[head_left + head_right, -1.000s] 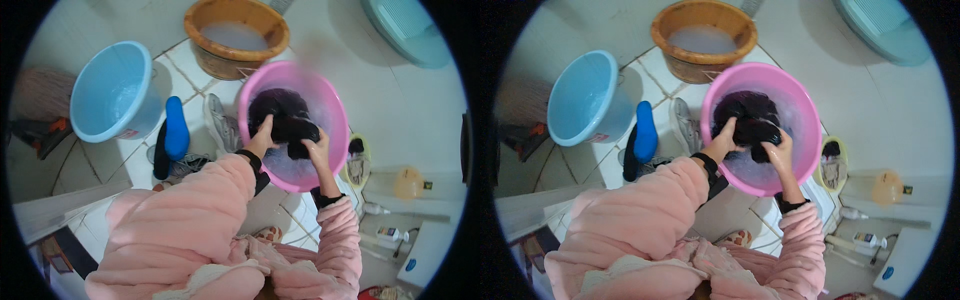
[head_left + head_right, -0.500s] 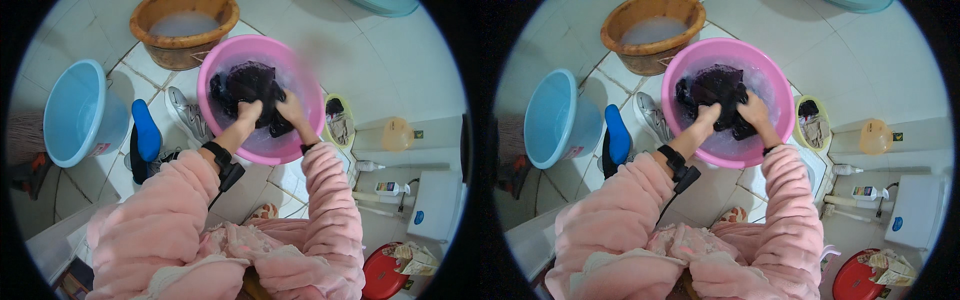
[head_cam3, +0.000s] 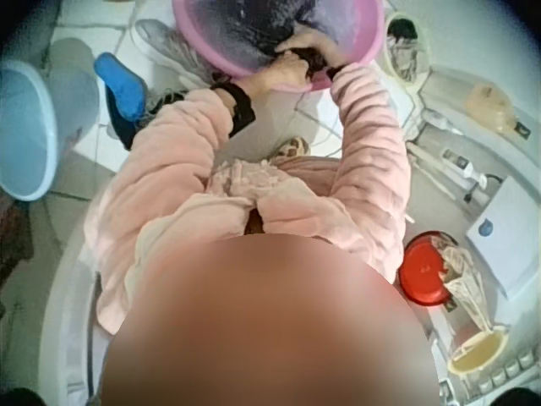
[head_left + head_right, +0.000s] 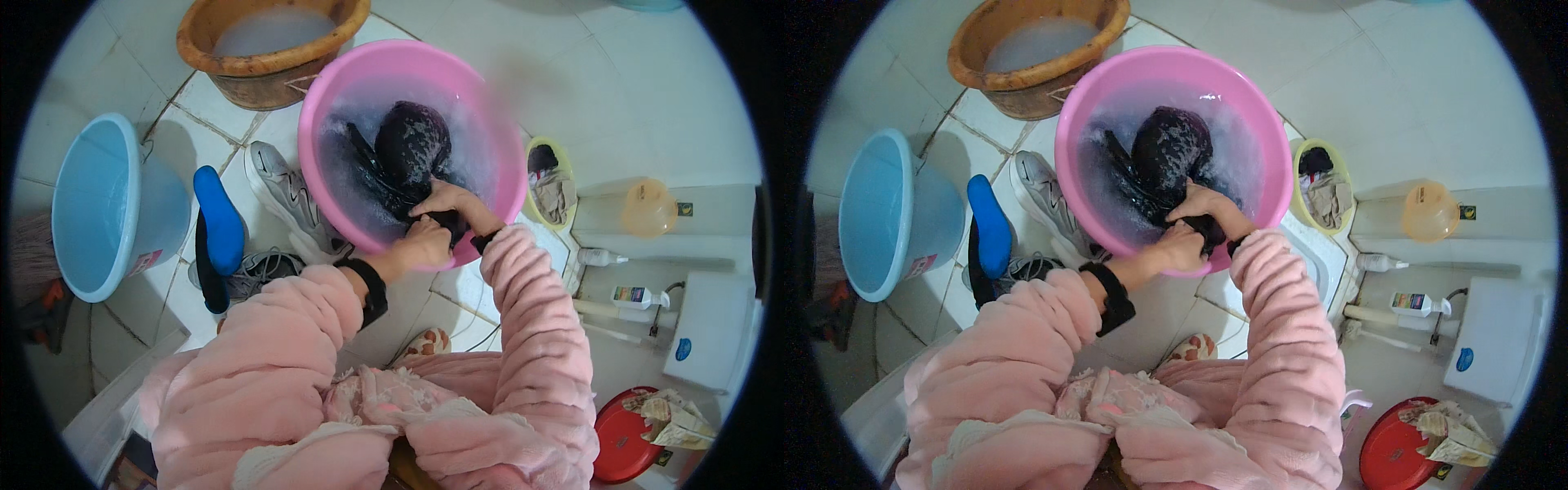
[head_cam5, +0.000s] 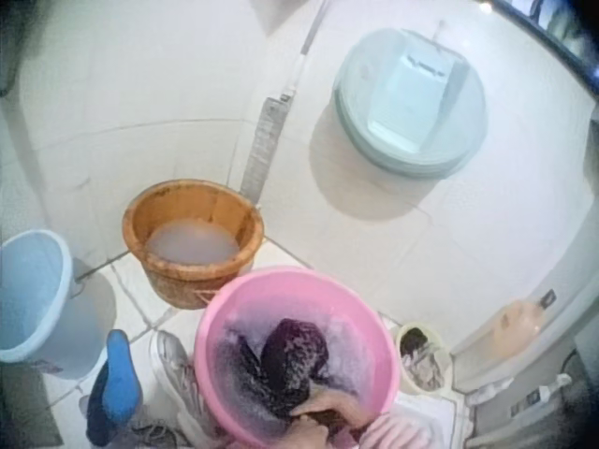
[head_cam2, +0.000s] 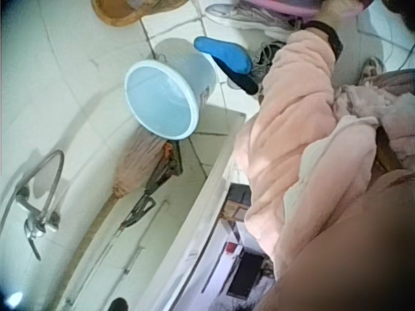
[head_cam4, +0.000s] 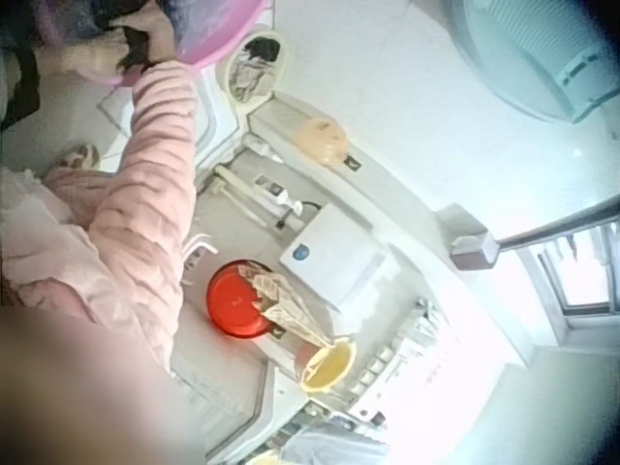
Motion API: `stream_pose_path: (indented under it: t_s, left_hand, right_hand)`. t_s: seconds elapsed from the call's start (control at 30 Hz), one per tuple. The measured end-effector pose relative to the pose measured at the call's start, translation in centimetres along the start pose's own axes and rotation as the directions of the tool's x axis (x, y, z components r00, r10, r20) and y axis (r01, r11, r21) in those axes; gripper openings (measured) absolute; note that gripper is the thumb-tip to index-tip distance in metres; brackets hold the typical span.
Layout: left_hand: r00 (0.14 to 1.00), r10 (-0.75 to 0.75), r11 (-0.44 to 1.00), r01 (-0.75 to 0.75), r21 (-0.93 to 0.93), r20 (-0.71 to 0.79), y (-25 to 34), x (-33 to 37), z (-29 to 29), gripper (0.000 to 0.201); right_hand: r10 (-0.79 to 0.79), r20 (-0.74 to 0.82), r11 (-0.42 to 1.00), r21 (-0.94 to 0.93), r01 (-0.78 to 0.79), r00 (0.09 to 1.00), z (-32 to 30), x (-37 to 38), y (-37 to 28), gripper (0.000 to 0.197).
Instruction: The person pours water from a light-blue basin into a pink basin containing clothes, then washes the clothes by hand. They repeatedly submerge, agitate, and wring several garments in the soapy water.
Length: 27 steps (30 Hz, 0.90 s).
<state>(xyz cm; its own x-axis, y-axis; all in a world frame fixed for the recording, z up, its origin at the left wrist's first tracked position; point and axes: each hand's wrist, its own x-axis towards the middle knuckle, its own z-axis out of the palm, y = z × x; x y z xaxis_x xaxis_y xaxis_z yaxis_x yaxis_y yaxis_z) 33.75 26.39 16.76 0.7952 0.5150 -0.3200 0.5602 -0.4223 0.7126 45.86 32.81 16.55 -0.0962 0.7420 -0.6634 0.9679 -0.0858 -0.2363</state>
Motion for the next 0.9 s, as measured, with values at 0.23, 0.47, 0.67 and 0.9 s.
stream_pose_path:
  t_s: [0.23,0.47,0.67,0.9]
  left_hand:
    - [0.806,-0.571,0.171,0.301,-0.938,0.155,-7.3,-0.7,-5.2,0.064]
    - [0.824,-0.507,-0.316,0.094,-0.944,0.252,-8.2,-1.0,-6.4,0.085]
    - [0.982,0.042,-0.524,-0.134,-0.841,-0.183,-6.0,0.6,-7.3,0.072]
    - [0.925,-0.288,-0.430,-0.358,-0.829,-0.249,-3.6,1.5,-7.9,0.030]
  right_hand:
    - [0.216,-0.155,0.965,-0.114,-0.234,0.964,4.0,6.1,5.5,0.038]
    - [-0.050,-0.498,0.953,0.236,0.191,0.866,0.9,-2.7,-1.3,0.046]
    - [-0.486,-0.615,0.799,-0.025,0.601,0.621,-2.5,-14.4,-9.5,0.061]
    - [-0.435,-0.819,0.749,-0.099,0.655,0.373,-3.9,-9.2,-8.3,0.036]
